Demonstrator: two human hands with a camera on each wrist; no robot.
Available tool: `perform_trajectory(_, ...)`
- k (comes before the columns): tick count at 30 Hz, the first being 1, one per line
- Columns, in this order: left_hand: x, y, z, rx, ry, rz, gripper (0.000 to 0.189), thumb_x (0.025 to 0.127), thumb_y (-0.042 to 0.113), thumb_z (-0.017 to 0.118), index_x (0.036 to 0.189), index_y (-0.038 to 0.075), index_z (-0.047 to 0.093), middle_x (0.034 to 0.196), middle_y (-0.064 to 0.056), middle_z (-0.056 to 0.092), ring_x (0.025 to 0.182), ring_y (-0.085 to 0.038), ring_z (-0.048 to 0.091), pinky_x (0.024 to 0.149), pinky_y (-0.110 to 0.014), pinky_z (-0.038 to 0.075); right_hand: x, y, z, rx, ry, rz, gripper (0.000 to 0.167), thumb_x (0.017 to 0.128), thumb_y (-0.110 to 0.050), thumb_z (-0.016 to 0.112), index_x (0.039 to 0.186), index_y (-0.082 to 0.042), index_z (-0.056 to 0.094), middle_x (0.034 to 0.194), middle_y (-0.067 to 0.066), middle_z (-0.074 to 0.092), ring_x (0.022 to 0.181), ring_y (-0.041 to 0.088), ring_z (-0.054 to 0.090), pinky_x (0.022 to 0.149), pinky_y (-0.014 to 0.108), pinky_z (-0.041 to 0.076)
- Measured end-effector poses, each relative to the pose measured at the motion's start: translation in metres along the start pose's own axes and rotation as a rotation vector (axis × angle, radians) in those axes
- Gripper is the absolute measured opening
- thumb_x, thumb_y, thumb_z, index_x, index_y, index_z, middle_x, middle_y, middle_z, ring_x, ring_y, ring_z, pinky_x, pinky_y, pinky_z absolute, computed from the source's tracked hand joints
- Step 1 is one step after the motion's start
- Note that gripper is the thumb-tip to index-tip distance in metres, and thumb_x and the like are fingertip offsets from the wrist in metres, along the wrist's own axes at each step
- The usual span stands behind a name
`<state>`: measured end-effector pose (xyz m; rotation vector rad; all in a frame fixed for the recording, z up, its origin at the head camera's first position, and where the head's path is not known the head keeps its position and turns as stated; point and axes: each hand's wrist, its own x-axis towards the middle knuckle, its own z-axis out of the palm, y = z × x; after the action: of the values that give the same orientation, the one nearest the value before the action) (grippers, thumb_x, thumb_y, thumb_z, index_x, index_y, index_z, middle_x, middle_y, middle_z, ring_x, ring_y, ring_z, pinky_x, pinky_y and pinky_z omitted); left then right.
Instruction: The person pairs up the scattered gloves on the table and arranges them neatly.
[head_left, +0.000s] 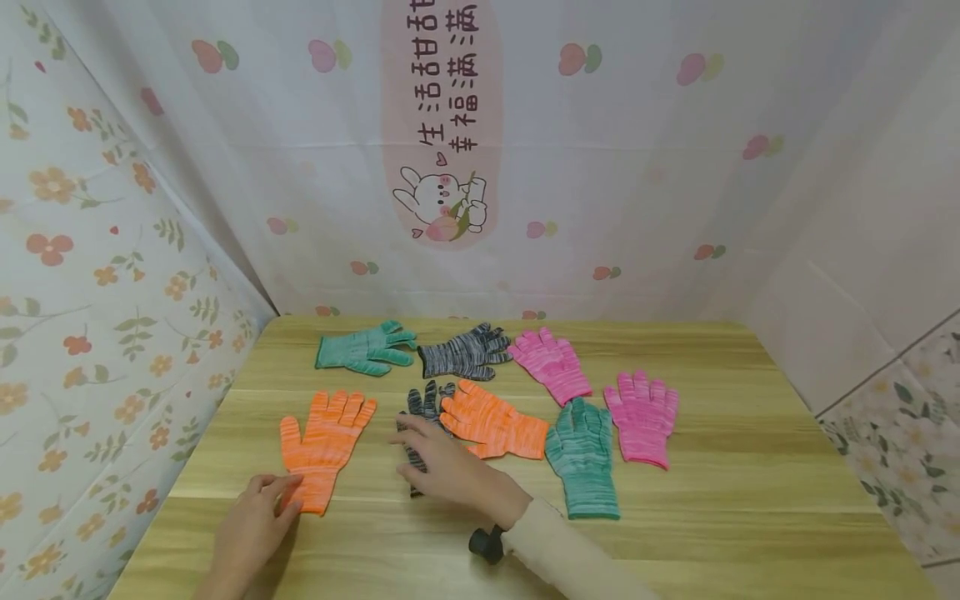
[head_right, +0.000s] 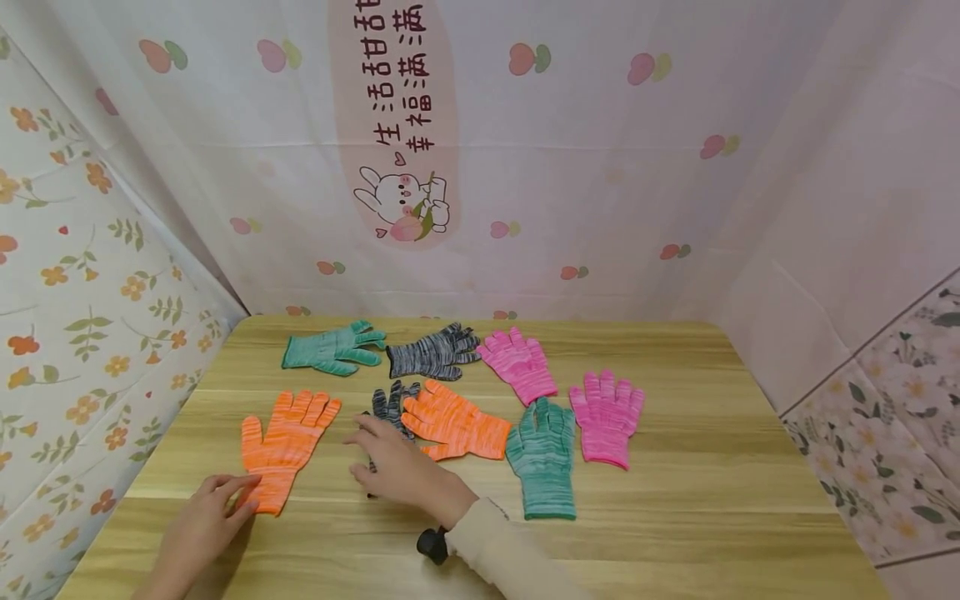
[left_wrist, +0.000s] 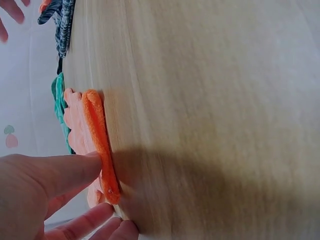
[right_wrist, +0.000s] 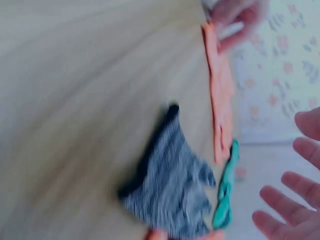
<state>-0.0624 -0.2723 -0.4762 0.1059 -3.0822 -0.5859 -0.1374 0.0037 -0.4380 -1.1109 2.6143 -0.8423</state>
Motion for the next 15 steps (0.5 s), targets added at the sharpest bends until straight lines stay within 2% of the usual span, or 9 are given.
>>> perform_trajectory(5, 0.0, 0.001, 0.0, 0.0, -0.018, -0.014, 0.034, 0.082, 0.016, 0.068, 0.115, 0.009, 0.065, 0.11, -0.025, 0.056, 0.091, -0.037, 0.058, 0.07, -0.049, 0.049, -0.013, 0.019, -0.016, 0.006, 0.088, 0.054, 0.037, 0.092, -0.022, 0.056, 0.129, -0.016, 0.053, 0.144, 0.007, 0.041, 0.134, 0.026, 0.035, 0.107, 0.046, 0.034)
perform_trajectory(8, 0.0, 0.001, -0.001, -0.004, -0.023, -0.015, 0.034, 0.082, 0.016, 0.068, 0.115, 0.008, 0.065, 0.11, -0.024, 0.056, 0.091, -0.036, 0.058, 0.071, -0.049, 0.049, -0.022, 0.03, -0.024, 0.057, 0.127, 0.089, 0.036, 0.091, -0.017, 0.058, 0.126, -0.011, 0.055, 0.14, 0.011, 0.045, 0.131, 0.027, 0.038, 0.103, 0.045, 0.039)
perform_trajectory(12, 0.001, 0.001, -0.001, -0.001, -0.02, -0.013, 0.034, 0.082, 0.017, 0.068, 0.115, 0.008, 0.065, 0.109, -0.023, 0.057, 0.089, -0.033, 0.058, 0.068, -0.046, 0.049, -0.031, 0.046, -0.03, 0.102, 0.171, 0.137, 0.031, 0.089, -0.011, 0.059, 0.12, -0.006, 0.059, 0.132, 0.013, 0.051, 0.126, 0.032, 0.041, 0.099, 0.048, 0.041)
perform_trajectory(15, 0.001, 0.001, 0.0, 0.003, -0.011, -0.011, 0.034, 0.082, 0.017, 0.068, 0.115, 0.008, 0.065, 0.108, -0.022, 0.057, 0.087, -0.033, 0.058, 0.066, -0.045, 0.049, -0.037, 0.059, -0.035, 0.086, 0.209, 0.162, 0.026, 0.087, -0.008, 0.061, 0.113, -0.005, 0.062, 0.121, 0.012, 0.058, 0.118, 0.033, 0.047, 0.095, 0.049, 0.044)
